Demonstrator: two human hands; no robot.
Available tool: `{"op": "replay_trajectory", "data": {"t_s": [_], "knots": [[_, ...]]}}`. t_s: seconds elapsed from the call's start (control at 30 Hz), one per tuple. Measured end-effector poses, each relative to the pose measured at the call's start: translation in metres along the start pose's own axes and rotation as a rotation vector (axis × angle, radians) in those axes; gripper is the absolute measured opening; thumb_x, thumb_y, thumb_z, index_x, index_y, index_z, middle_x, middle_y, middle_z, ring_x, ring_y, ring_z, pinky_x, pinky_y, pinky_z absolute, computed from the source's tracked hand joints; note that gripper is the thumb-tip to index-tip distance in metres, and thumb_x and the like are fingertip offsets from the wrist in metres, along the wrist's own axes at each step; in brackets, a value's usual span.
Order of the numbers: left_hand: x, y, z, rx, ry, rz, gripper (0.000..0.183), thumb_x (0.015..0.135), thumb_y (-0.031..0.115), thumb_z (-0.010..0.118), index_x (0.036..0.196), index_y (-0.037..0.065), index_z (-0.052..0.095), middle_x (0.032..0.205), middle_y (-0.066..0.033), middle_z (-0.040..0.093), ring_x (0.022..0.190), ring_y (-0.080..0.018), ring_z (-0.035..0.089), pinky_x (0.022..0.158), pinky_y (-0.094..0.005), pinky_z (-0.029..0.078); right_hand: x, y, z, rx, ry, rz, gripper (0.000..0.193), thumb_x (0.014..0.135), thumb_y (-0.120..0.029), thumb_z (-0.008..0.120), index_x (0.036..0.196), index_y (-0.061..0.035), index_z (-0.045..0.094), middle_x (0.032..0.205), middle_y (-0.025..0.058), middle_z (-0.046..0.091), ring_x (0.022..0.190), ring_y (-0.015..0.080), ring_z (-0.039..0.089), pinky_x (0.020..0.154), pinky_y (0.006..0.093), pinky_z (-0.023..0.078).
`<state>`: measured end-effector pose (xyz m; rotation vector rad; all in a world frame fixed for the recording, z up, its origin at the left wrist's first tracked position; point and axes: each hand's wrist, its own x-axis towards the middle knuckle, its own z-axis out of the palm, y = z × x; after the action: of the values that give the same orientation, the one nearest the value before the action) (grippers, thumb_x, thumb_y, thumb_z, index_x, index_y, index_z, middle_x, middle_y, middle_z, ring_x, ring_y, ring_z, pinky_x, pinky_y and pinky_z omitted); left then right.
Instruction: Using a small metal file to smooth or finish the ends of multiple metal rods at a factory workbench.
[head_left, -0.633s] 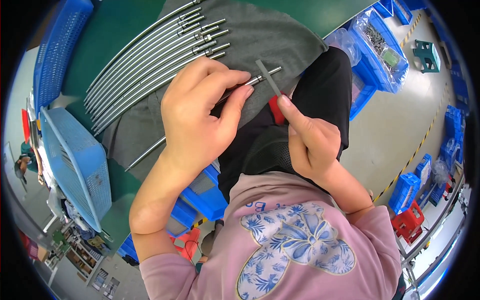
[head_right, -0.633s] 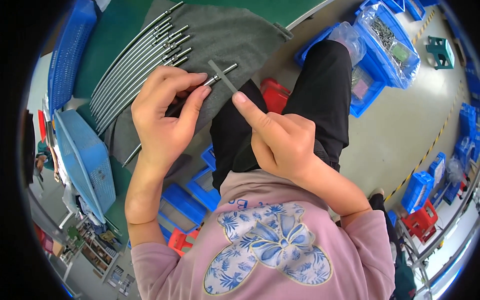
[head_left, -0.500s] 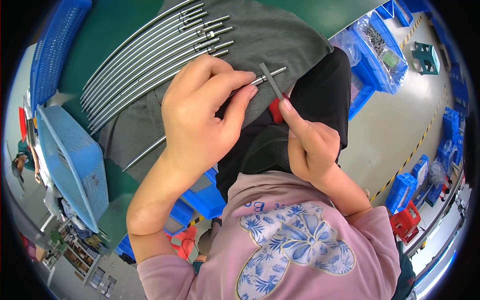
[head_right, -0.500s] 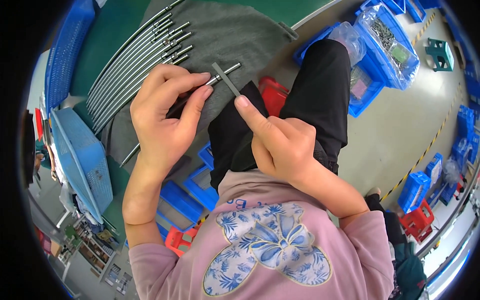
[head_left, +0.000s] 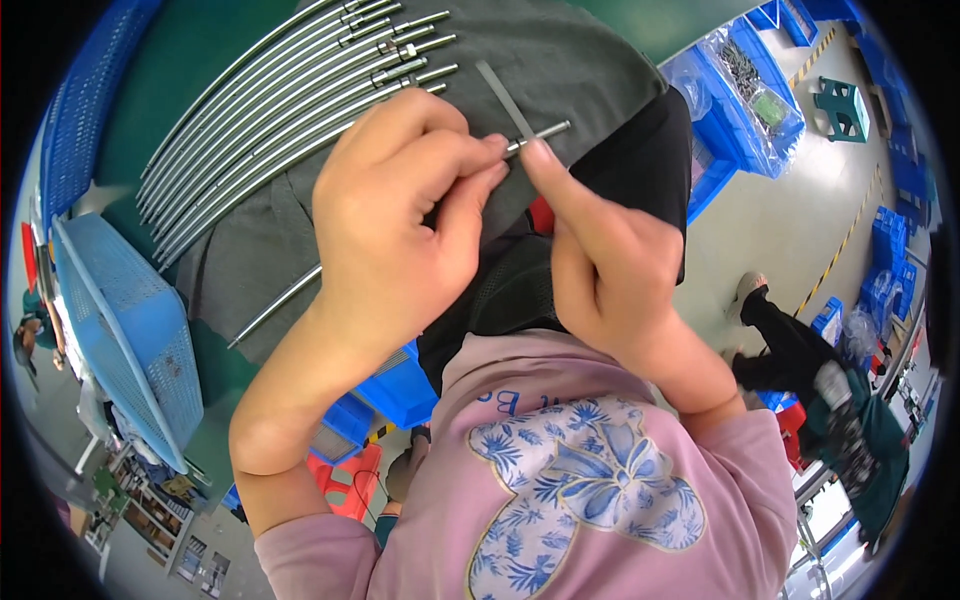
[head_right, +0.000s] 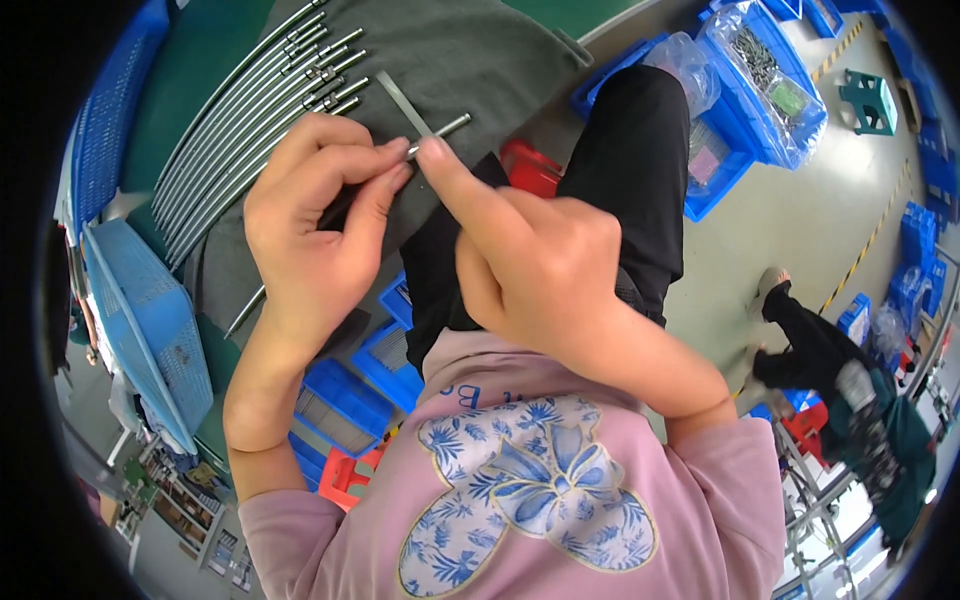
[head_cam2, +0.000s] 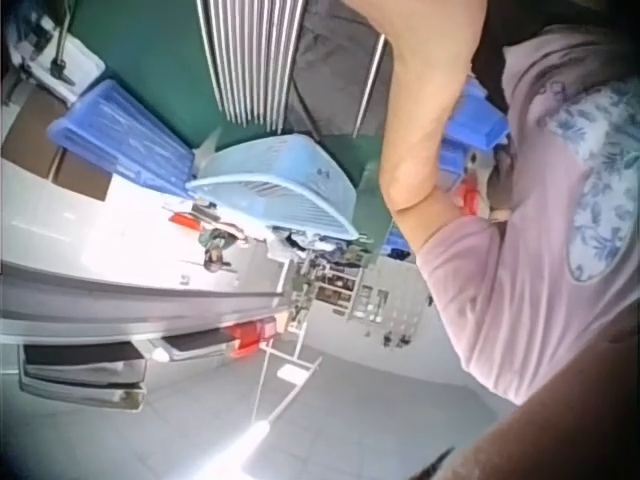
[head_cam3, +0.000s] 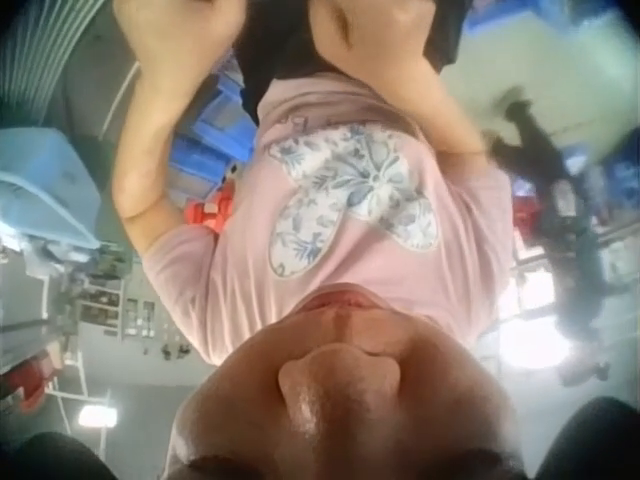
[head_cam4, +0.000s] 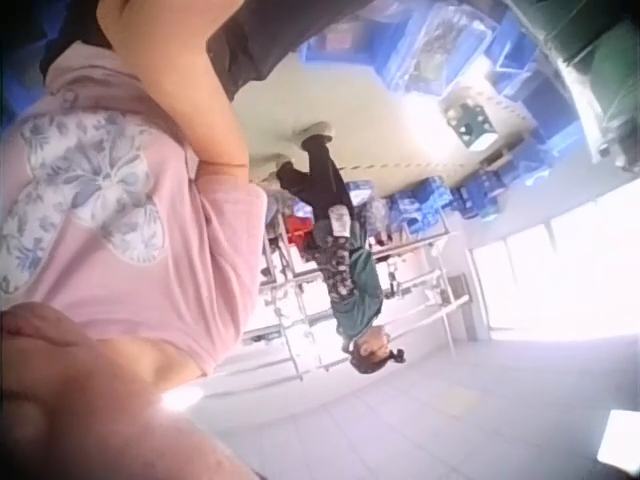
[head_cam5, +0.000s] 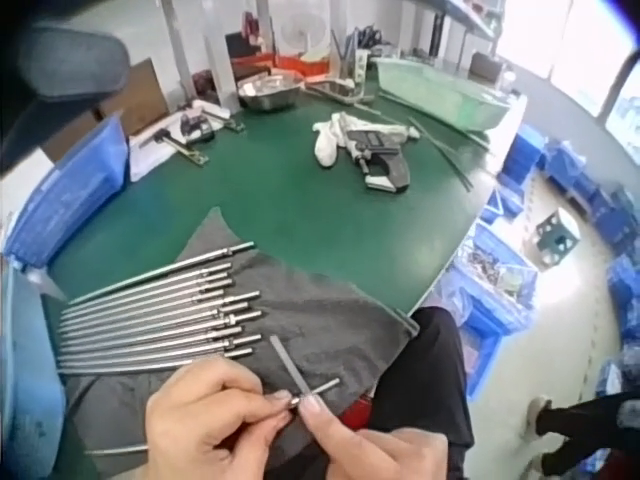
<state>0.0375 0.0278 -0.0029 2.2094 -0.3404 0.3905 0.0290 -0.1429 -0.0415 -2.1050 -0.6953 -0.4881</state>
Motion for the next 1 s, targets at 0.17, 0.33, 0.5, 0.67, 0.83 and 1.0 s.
{"op": "replay_trajectory", "data": {"t_s": [0.17,0.33,0.5,0.67,0.83,1.0], "knots": [[-0.002,0.0,0.005,-0.023,0.03,0.013,0.015,0.064,-0.006,0.072,0.073,0.002,0.063,0.07,-0.0069,0.054,0.062,-0.0236,0.054,0.055,-0.0326,0.043,-0.021,-0.017,-0.04,-0.03,-0.2,0.142,0.056,0.066,0.004,0.058,0.121,-0.0062,0.063,0.048,0.0031,0.042,0.038,0.0186,0.044,0.039,0.0304,0.035],[0.0,-0.002,0.003,-0.018,0.023,0.027,0.014,0.065,-0.006,0.072,0.072,0.002,0.062,0.069,-0.0069,0.053,0.062,-0.0239,0.054,0.054,-0.0327,0.042,0.001,-0.014,-0.032,0.001,-0.197,0.107,0.061,0.059,0.006,0.057,0.119,-0.0023,0.064,0.046,0.0021,0.041,0.035,0.0169,0.043,0.038,0.0288,0.036],[-0.002,0.0,0.004,-0.005,0.027,0.021,0.014,0.066,-0.006,0.072,0.07,0.002,0.061,0.069,-0.0067,0.053,0.061,-0.024,0.053,0.054,-0.0327,0.041,0.007,-0.021,-0.042,-0.022,-0.343,0.157,0.053,0.069,0.014,0.051,0.12,0.0032,0.062,0.06,0.013,0.055,0.042,0.0209,0.05,0.044,0.0285,0.04],[-0.002,-0.002,0.006,-0.016,0.05,0.007,0.015,0.066,-0.006,0.072,0.07,0.001,0.06,0.07,-0.0069,0.053,0.062,-0.0249,0.053,0.055,-0.0334,0.041,-0.025,-0.013,-0.033,-0.089,-0.22,0.087,0.058,0.065,0.004,0.058,0.122,-0.005,0.064,0.05,0.002,0.04,0.037,0.0167,0.04,0.038,0.0295,0.034],[-0.001,-0.002,0.004,0.005,0.011,0.04,0.016,0.065,-0.005,0.072,0.072,0.001,0.059,0.071,-0.007,0.054,0.063,-0.0259,0.053,0.056,-0.0341,0.042,-0.015,0.007,0.007,-0.052,0.025,-0.051,0.064,0.056,0.004,0.056,0.119,-0.0029,0.066,0.048,0.0008,0.033,0.036,0.0153,0.034,0.037,0.0292,0.03],[0.001,-0.003,0.002,0.056,0.005,0.083,0.016,0.064,-0.005,0.071,0.073,0.002,0.06,0.073,-0.007,0.055,0.064,-0.0257,0.053,0.056,-0.0347,0.043,-0.018,0.009,0.007,-0.066,0.06,-0.084,0.062,0.057,0.004,0.056,0.117,-0.0026,0.067,0.049,0.0006,0.032,0.036,0.0151,0.032,0.037,0.0286,0.029]]}}
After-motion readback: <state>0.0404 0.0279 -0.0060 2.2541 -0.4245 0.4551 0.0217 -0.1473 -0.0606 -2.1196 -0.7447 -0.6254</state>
